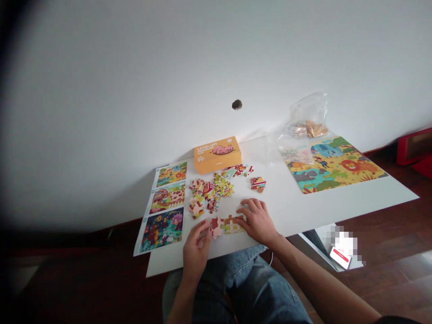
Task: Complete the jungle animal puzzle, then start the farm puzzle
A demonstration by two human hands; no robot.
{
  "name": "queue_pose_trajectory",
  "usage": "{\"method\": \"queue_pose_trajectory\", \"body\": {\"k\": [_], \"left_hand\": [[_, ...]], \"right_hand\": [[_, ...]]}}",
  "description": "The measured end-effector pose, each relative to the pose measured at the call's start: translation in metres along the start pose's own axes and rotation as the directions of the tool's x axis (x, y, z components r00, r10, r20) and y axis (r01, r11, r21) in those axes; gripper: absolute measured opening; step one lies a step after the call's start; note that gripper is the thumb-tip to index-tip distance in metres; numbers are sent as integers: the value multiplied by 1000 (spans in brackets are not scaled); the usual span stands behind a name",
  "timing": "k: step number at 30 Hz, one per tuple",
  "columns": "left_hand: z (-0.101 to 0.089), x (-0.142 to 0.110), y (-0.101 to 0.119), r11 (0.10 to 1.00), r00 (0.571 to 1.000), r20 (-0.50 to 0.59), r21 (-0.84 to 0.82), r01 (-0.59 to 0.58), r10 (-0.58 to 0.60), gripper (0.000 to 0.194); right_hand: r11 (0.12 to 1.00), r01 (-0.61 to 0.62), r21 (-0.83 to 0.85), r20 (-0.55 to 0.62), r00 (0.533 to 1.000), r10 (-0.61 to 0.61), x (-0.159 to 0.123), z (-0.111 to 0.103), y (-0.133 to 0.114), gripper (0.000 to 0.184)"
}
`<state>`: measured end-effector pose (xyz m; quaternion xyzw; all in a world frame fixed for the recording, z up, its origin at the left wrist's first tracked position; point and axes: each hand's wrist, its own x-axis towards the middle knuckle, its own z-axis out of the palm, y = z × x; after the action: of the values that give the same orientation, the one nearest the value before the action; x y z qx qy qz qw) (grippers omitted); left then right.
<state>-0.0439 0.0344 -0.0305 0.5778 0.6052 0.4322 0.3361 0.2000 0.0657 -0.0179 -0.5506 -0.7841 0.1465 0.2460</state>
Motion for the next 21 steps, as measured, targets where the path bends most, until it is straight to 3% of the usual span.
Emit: {"method": "queue_pose_trajectory", "body": {"k": [3, 6, 13, 21], "left_hand": [[-3, 2, 2, 922, 967, 68, 293, -255, 246, 28], [-3, 5, 3, 824, 915, 206, 400, -401, 346, 33], [1, 7, 8, 754, 904, 246, 499, -427, 349, 30], [0, 6, 5, 777, 915, 244, 484, -402, 322, 35]], "right_hand": [[1000, 0, 6, 0, 1000, 0, 0, 0, 0, 26], [1000, 0, 8, 5, 1000, 0, 0, -1, 0, 27], [1000, -1, -2, -7, 1000, 1, 1, -2, -1, 26], [1000, 0, 8, -5, 1000, 0, 1, -3, -2, 27]]}}
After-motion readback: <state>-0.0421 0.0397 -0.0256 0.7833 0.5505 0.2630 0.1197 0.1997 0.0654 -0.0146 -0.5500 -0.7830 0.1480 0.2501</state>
